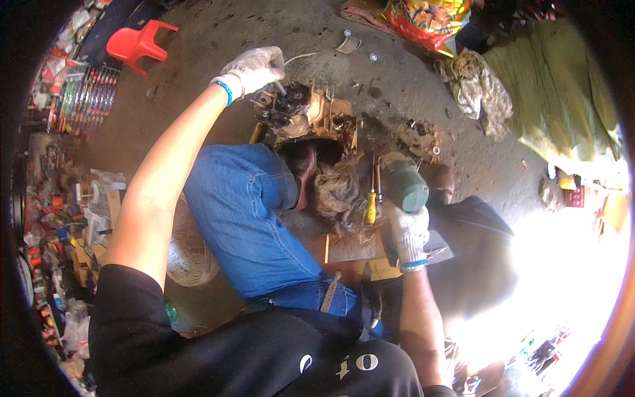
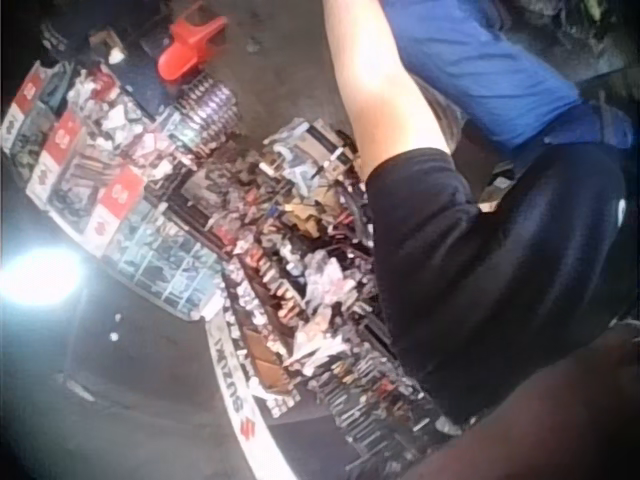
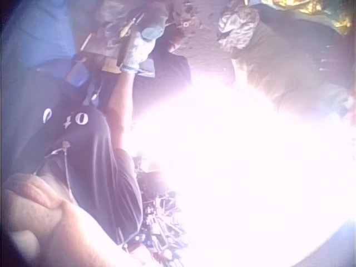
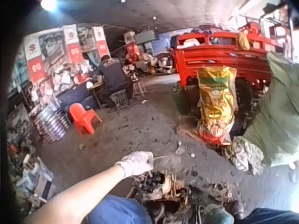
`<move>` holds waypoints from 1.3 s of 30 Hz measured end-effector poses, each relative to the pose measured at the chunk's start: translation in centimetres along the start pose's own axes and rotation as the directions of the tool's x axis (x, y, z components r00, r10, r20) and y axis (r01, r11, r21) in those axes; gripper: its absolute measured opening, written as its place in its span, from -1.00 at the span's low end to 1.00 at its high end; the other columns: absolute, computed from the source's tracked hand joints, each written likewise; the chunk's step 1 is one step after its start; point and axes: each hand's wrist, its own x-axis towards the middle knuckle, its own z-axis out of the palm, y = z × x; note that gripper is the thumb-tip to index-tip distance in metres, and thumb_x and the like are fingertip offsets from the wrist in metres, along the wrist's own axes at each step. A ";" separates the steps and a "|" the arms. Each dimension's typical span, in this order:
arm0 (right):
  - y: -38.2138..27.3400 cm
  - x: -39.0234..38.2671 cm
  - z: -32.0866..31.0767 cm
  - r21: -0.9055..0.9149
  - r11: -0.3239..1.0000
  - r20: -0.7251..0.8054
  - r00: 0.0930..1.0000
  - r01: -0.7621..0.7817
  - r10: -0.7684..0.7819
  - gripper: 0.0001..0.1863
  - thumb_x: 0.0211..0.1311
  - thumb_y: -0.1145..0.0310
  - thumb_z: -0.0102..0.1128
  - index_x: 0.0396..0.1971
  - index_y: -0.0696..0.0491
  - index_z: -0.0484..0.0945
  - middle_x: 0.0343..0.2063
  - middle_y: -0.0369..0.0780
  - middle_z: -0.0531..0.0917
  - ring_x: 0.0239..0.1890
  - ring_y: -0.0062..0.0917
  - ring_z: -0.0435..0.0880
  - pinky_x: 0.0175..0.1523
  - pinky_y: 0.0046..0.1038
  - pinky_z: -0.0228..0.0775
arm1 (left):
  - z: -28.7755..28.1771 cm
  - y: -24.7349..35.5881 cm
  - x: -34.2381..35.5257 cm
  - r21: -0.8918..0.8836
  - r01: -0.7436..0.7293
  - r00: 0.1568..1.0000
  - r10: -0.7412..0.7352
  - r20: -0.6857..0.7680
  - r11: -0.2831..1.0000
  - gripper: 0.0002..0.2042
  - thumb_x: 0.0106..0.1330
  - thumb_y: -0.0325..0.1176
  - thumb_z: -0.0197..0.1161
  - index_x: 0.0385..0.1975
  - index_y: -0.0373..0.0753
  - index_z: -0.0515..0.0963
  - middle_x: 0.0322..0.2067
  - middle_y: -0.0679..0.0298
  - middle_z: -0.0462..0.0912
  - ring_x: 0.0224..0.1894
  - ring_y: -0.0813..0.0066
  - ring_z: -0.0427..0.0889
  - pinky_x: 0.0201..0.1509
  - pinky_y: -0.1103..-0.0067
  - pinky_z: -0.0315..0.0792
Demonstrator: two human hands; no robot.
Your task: The person sits on the floor and disassembles a small engine block using a hammer, screwdriver, and power drill. They remove bolts and internal components, placing them into a bucket.
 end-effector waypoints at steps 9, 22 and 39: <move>1.5 0.7 0.1 0.077 0.991 0.152 0.982 0.105 -0.116 -0.28 0.04 0.58 0.30 0.30 0.13 0.35 0.05 -0.18 0.59 -0.02 -0.41 0.62 -0.12 -0.37 0.64 | 1.3 -1.3 -3.1 -0.596 0.030 0.999 -0.031 0.009 0.802 -0.68 0.29 -0.49 0.23 0.04 -0.19 0.48 -0.20 0.27 0.69 -0.31 0.53 0.70 -0.25 0.58 0.62; -18.8 1.5 4.5 -0.261 0.135 0.659 0.279 0.956 -0.698 -0.67 -0.02 0.43 0.43 -0.17 0.09 0.70 -0.35 -0.17 0.70 -0.34 -0.44 0.73 -0.30 -0.38 0.65 | 3.1 -5.2 -1.4 -0.698 0.035 0.995 0.040 0.091 0.715 -0.66 0.09 -0.33 0.59 -0.14 -0.22 0.68 -0.34 0.37 0.73 -0.34 0.59 0.62 -0.29 0.57 0.54; -37.2 2.5 13.6 -0.694 0.501 0.616 0.786 0.517 0.042 -0.61 0.03 0.53 0.41 -0.06 0.11 0.66 -0.36 -0.31 0.68 -0.42 -0.66 0.61 -0.35 -0.55 0.49 | 9.0 -6.4 -0.9 -0.878 -0.150 0.988 0.107 -0.114 0.454 -0.59 0.11 -0.13 0.54 -0.06 -0.15 0.71 -0.22 0.19 0.79 -0.18 0.38 0.73 0.00 0.49 0.55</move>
